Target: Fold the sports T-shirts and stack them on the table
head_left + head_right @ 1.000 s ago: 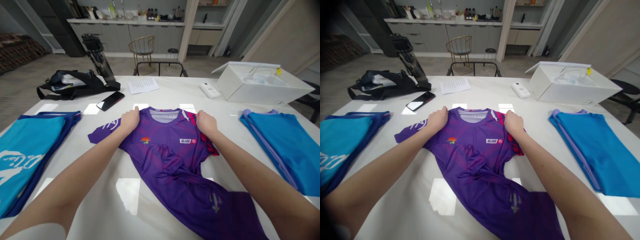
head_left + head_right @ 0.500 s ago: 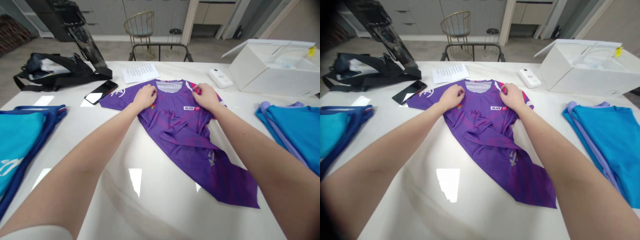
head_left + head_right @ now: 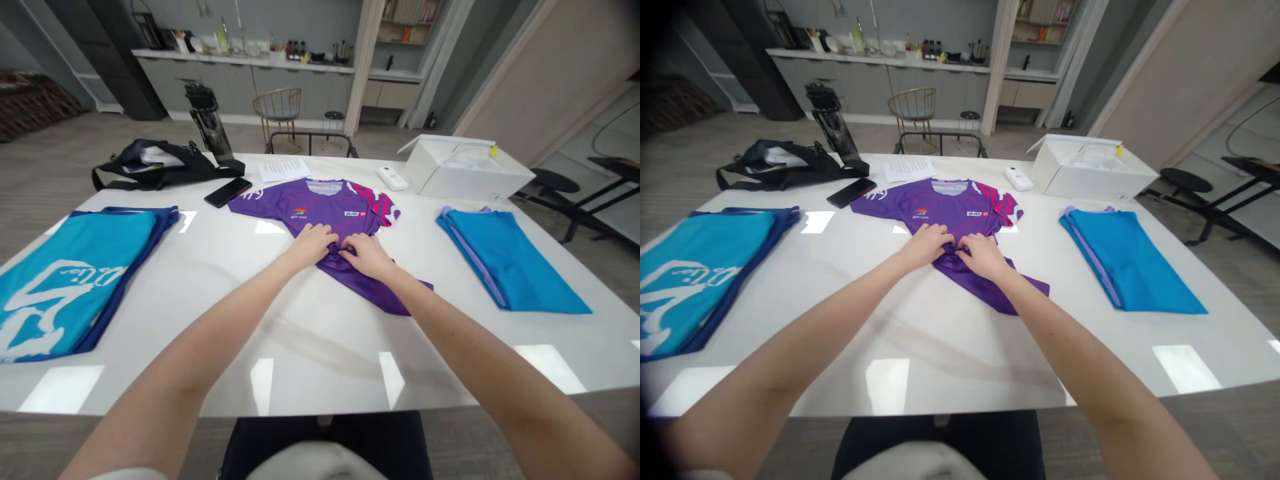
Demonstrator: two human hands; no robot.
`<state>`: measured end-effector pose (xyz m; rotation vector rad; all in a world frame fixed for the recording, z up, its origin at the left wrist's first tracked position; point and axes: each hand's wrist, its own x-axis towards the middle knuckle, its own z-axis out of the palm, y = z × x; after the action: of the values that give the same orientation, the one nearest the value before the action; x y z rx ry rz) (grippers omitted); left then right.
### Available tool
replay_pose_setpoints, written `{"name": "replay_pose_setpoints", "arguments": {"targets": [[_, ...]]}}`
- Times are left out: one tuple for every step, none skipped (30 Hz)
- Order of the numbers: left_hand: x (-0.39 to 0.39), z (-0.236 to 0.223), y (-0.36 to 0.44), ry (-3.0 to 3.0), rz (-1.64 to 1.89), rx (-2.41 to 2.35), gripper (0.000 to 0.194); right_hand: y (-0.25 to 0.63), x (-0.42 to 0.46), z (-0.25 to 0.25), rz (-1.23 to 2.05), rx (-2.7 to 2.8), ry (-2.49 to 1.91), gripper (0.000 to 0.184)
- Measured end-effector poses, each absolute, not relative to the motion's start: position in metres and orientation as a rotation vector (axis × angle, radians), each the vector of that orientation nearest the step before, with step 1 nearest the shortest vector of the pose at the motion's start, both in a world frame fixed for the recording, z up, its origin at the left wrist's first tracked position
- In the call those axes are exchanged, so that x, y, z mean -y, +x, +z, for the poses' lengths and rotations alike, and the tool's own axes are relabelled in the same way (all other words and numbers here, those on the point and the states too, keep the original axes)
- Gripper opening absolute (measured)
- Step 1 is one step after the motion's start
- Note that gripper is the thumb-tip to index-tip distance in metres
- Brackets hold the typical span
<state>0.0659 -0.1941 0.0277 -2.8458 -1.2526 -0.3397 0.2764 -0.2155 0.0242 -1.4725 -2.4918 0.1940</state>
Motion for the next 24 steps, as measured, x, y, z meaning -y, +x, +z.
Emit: {"name": "replay_pose_setpoints", "arguments": {"targets": [[0.203, 0.033, 0.06, -2.841, -0.384, 1.268, 0.022, 0.275, 0.227, 0.029, 0.202, 2.488, -1.446, 0.018], [0.212, 0.037, 0.053, -2.846, -0.433, 1.28, 0.021, 0.276, 0.239, 0.033, 0.204, 2.487, -1.426, 0.022], [0.222, 0.041, 0.044, -2.857, -0.486, 1.292, 0.021, 0.278, 0.249, 0.036, 0.196, 2.49, -1.42, 0.028], [0.232, 0.044, 0.033, -2.874, -0.549, 1.312, 0.022, 0.282, 0.259, 0.038, 0.178, 2.496, -1.437, 0.038], [0.243, 0.045, 0.023, -2.892, -0.628, 1.346, 0.024, 0.288, 0.268, 0.039, 0.152, 2.497, -1.484, 0.047], [0.255, 0.046, 0.012, -2.904, -0.73, 1.4, 0.026, 0.296, 0.275, 0.039, 0.124, 2.49, -1.556, 0.053], [0.267, 0.045, 0.001, -2.902, -0.855, 1.477, 0.027, 0.304, 0.281, 0.038, 0.099, 2.474, -1.639, 0.053], [0.279, 0.044, -0.009, -2.884, -0.997, 1.57, 0.028, 0.313, 0.286, 0.037, 0.081, 2.449, -1.721, 0.048], [0.291, 0.042, -0.019, -2.845, -1.146, 1.671, 0.028, 0.321, 0.292, 0.035, 0.071, 2.422, -1.788, 0.038], [0.303, 0.039, -0.027, -2.784, -1.294, 1.778, 0.028, 0.328, 0.297, 0.034, 0.069, 2.398, -1.832, 0.027], [0.314, 0.036, -0.034, -2.699, -1.439, 1.887, 0.028, 0.333, 0.303, 0.033, 0.076, 2.384, -1.85, 0.019], [0.324, 0.033, -0.04, -2.602, -1.574, 1.996, 0.029, 0.336, 0.31, 0.033, 0.088, 2.379, -1.842, 0.013], [0.334, 0.03, -0.045, -2.493, -1.698, 2.11, 0.032, 0.337, 0.319, 0.033, 0.101, 2.378, -1.815, 0.012], [0.343, 0.027, -0.048, -2.377, -1.807, 2.227, 0.035, 0.337, 0.328, 0.034, 0.109, 2.375, -1.775, 0.013], [0.351, 0.024, -0.051, -2.261, -1.888, 2.34, 0.038, 0.335, 0.339, 0.035, 0.113, 2.371, -1.725, 0.014], [0.36, 0.021, -0.053, -2.137, -1.931, 2.432, 0.041, 0.332, 0.349, 0.037, 0.112, 2.364, -1.675, 0.017], [0.368, 0.019, -0.053, -2.025, -1.921, 2.483, 0.043, 0.329, 0.36, 0.038, 0.107, 2.359, -1.631, 0.019], [0.377, 0.018, -0.053, -1.944, -1.852, 2.481, 0.045, 0.326, 0.37, 0.038, 0.1, 2.362, -1.596, 0.021], [0.386, 0.018, -0.051, -1.908, -1.733, 2.424, 0.046, 0.324, 0.379, 0.038, 0.088, 2.376, -1.571, 0.023], [0.395, 0.018, -0.048, -1.94, -1.572, 2.328, 0.045, 0.323, 0.387, 0.038, 0.07, 2.399, -1.557, 0.025], [0.404, 0.018, -0.044, -2.032, -1.384, 2.211, 0.042, 0.323, 0.393, 0.036, 0.038, 2.421, -1.56, 0.027], [0.412, 0.018, -0.038, -2.168, -1.181, 2.093, 0.037, 0.325, 0.397, 0.034, -0.006, 2.437, -1.582, 0.03], [0.419, 0.018, -0.031, -2.319, -0.973, 1.983, 0.033, 0.328, 0.4, 0.031, -0.057, 2.442, -1.622, 0.033], [0.425, 0.018, -0.024, -2.445, -0.782, 1.893, 0.03, 0.332, 0.402, 0.028, -0.111, 2.43, -1.68, 0.035]]}}
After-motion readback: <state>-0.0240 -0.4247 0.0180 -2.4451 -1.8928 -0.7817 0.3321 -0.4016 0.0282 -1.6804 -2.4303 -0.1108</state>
